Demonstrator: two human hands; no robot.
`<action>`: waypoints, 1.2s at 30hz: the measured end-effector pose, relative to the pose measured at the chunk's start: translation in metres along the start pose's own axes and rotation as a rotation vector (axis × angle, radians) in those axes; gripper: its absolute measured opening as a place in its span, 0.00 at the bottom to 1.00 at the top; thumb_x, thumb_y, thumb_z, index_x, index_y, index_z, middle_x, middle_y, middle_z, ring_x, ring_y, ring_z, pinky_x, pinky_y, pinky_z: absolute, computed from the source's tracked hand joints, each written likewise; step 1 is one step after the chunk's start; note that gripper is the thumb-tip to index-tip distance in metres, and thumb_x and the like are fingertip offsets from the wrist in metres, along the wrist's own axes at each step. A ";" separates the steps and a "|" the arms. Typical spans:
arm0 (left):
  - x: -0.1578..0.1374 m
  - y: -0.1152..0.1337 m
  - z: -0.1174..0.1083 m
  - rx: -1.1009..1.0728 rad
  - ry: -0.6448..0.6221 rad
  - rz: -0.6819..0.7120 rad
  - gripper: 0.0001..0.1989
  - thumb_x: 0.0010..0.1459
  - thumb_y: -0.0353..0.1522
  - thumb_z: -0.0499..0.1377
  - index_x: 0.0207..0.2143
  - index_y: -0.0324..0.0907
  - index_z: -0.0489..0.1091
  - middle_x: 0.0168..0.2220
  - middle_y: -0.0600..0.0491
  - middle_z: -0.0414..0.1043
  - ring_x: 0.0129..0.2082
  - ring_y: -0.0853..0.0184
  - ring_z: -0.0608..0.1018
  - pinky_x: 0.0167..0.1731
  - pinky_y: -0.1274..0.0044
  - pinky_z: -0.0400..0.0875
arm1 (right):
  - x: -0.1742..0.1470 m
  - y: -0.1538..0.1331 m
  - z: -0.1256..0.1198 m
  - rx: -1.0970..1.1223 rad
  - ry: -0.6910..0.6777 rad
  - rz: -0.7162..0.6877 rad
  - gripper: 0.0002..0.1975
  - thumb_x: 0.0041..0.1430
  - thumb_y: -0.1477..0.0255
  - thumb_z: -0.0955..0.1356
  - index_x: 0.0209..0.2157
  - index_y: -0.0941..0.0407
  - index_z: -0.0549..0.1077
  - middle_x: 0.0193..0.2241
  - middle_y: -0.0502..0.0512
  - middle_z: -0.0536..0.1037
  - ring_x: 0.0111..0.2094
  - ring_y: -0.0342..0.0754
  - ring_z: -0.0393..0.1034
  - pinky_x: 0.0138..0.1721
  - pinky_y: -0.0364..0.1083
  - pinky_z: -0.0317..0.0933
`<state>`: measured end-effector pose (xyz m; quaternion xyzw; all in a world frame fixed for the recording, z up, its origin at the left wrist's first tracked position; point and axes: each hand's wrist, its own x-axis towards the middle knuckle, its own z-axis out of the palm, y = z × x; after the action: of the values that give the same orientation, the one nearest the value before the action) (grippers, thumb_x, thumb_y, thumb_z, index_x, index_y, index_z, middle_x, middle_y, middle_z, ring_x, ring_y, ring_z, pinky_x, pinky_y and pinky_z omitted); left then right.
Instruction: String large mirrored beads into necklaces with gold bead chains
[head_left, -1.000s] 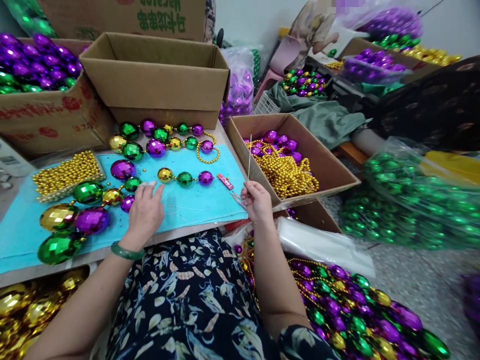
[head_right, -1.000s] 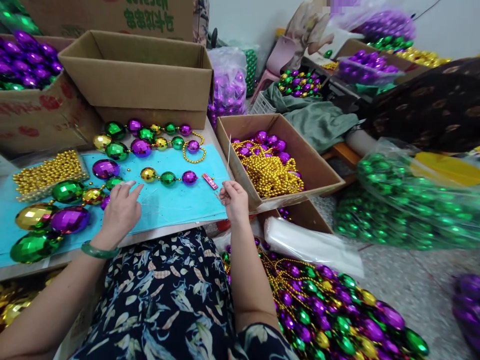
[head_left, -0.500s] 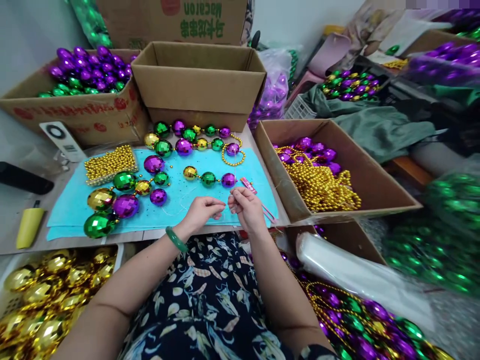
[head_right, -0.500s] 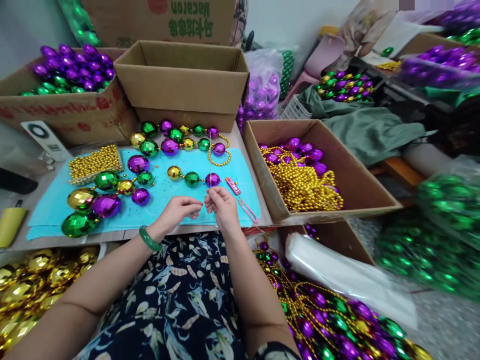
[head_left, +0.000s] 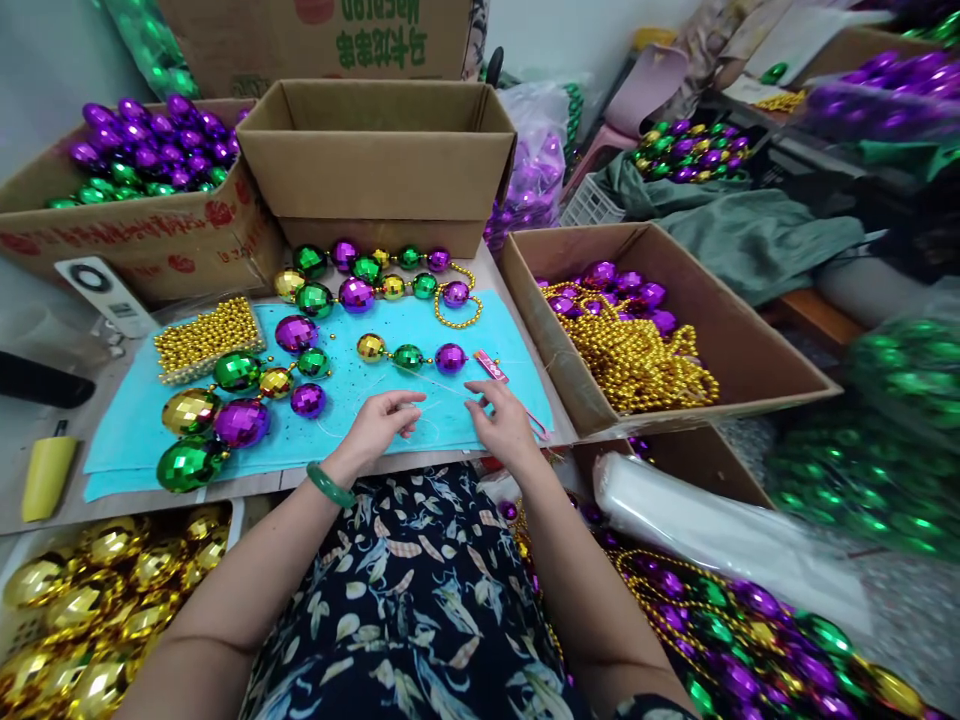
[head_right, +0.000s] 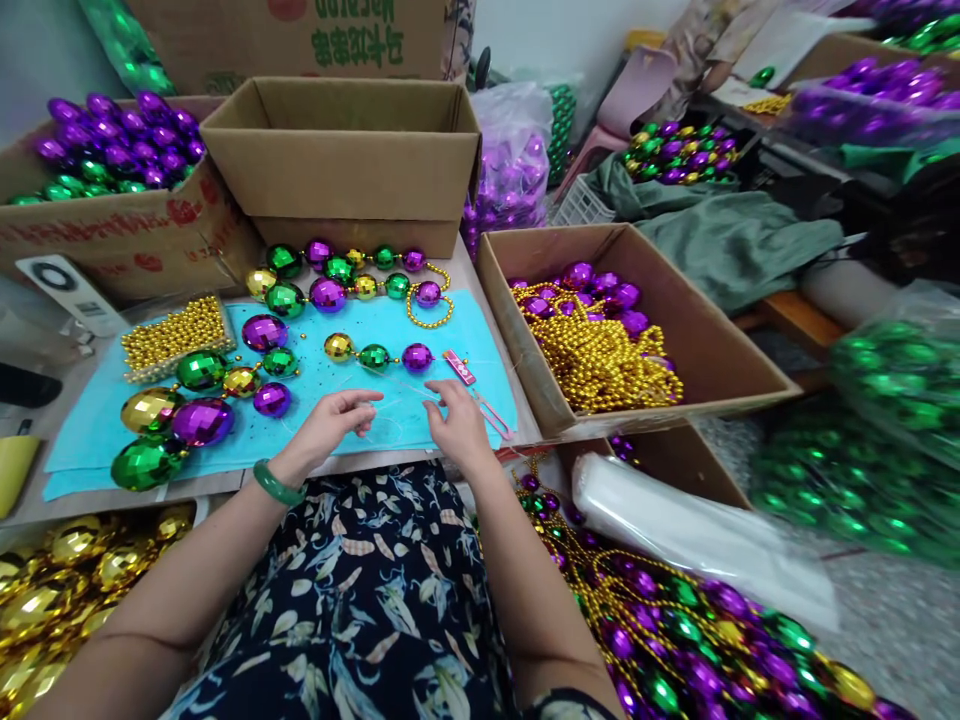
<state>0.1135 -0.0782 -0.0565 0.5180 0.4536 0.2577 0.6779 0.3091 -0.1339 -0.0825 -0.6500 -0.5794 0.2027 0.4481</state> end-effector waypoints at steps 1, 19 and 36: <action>0.000 0.001 0.002 -0.021 -0.009 0.009 0.21 0.46 0.32 0.61 0.45 0.34 0.72 0.21 0.57 0.67 0.22 0.74 0.69 0.24 0.80 0.65 | -0.002 -0.004 0.001 0.023 -0.045 -0.033 0.11 0.53 0.73 0.67 0.40 0.53 0.75 0.37 0.56 0.75 0.32 0.47 0.68 0.37 0.48 0.62; -0.002 0.015 0.001 0.284 0.059 0.112 0.15 0.44 0.43 0.63 0.27 0.40 0.74 0.26 0.53 0.71 0.27 0.69 0.72 0.28 0.78 0.69 | 0.031 -0.003 -0.064 -0.427 -0.181 0.126 0.07 0.58 0.74 0.65 0.34 0.54 0.76 0.37 0.52 0.78 0.40 0.44 0.70 0.43 0.41 0.60; -0.016 0.030 -0.006 0.009 0.095 0.132 0.15 0.46 0.41 0.66 0.31 0.40 0.72 0.27 0.53 0.72 0.28 0.70 0.73 0.30 0.80 0.71 | 0.065 0.057 -0.159 -0.472 -0.020 0.535 0.06 0.55 0.74 0.65 0.26 0.58 0.70 0.22 0.51 0.76 0.21 0.40 0.67 0.23 0.38 0.57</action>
<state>0.1045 -0.0781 -0.0232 0.5372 0.4511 0.3241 0.6347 0.4816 -0.1245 -0.0306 -0.8622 -0.4239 0.1798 0.2110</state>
